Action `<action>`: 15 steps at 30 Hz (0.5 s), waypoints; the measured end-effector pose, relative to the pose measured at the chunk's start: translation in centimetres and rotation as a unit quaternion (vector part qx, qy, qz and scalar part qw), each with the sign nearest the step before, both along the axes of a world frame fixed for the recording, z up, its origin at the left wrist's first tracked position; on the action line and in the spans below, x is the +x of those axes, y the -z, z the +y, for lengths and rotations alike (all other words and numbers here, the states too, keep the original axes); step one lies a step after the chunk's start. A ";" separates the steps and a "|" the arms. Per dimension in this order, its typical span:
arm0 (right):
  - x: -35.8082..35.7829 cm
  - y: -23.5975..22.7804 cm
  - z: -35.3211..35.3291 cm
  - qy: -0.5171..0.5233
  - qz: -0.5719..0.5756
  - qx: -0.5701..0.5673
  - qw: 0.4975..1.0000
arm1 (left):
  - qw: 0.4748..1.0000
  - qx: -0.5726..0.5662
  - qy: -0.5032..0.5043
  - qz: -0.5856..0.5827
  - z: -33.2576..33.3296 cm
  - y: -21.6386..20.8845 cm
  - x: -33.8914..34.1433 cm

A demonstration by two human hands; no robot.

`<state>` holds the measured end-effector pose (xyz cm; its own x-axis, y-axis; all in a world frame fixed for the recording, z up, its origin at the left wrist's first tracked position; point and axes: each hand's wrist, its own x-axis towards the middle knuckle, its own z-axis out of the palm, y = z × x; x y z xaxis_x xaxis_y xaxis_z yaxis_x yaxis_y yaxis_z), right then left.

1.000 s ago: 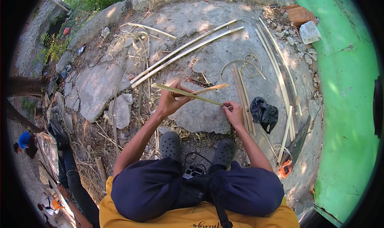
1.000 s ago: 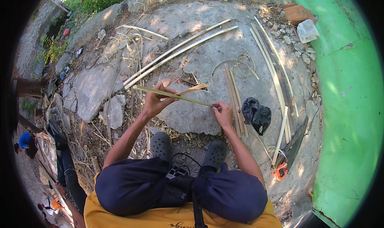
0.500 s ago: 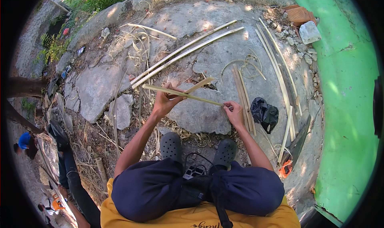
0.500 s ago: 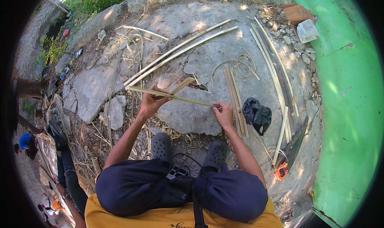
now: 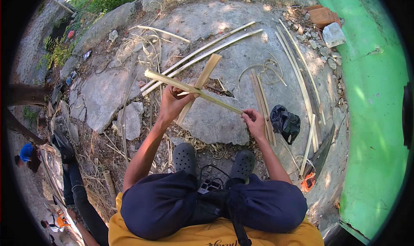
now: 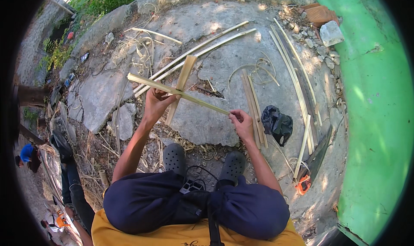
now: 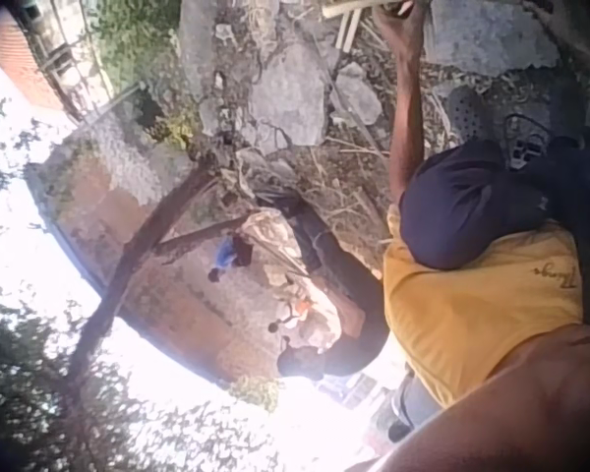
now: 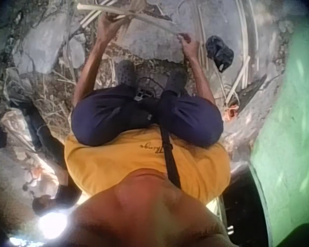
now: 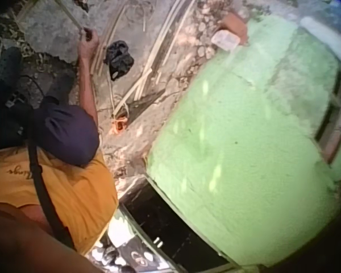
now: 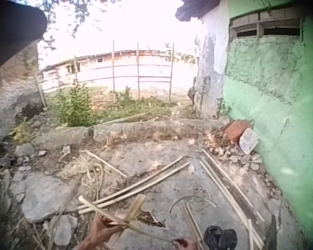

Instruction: The person assembles a cross-shaped bamboo frame by overlapping two flat bamboo strips and wrapping thin bamboo shavings around the joint to secure it.

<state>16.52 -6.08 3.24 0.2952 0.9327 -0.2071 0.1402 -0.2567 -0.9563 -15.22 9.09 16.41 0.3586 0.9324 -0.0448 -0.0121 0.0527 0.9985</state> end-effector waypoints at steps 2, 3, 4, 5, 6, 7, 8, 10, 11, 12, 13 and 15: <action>0.2 -0.2 -0.2 0.015 0.080 0.013 0.997 | 1.000 0.003 -0.003 0.013 0.3 0.1 -0.3; 0.2 -0.7 -0.3 0.028 0.134 0.012 0.991 | 1.000 0.003 -0.016 0.001 0.4 0.2 -0.5; 0.2 -1.1 -0.4 0.040 0.187 0.010 0.982 | 1.000 0.004 -0.029 -0.012 0.5 0.4 -0.8; 0.2 -1.5 -0.4 0.040 0.188 0.010 0.981 | 1.000 0.004 -0.029 -0.011 0.6 0.5 -1.1; 0.4 -1.9 -0.5 0.036 0.201 0.011 0.979 | 0.999 -0.007 -0.039 -0.026 0.8 0.5 -1.2; 0.5 -2.2 -0.6 0.031 0.215 0.011 0.976 | 0.998 -0.017 -0.050 -0.040 0.9 0.4 -1.2; 0.6 -2.6 -0.7 0.032 0.215 0.012 0.976 | 0.998 -0.017 -0.050 -0.041 0.9 0.4 -1.3; 0.6 -3.5 -1.0 0.043 0.227 0.018 0.973 | 0.996 -0.045 -0.063 -0.034 0.8 -0.1 -1.3; 0.6 -3.8 -1.1 0.043 0.227 0.018 0.973 | 0.996 -0.045 -0.062 -0.034 0.8 -0.1 -1.3; 0.7 -4.1 -1.1 0.044 0.235 0.025 0.971 | 0.995 -0.057 -0.074 -0.047 0.7 -0.1 -1.3; 0.8 -4.3 -1.2 0.045 0.243 0.031 0.969 | 0.992 -0.069 -0.087 -0.060 0.7 -0.1 -1.3; 0.7 -4.6 -1.2 0.045 0.246 0.036 0.968 | 0.991 -0.075 -0.088 -0.063 0.7 -0.1 -1.4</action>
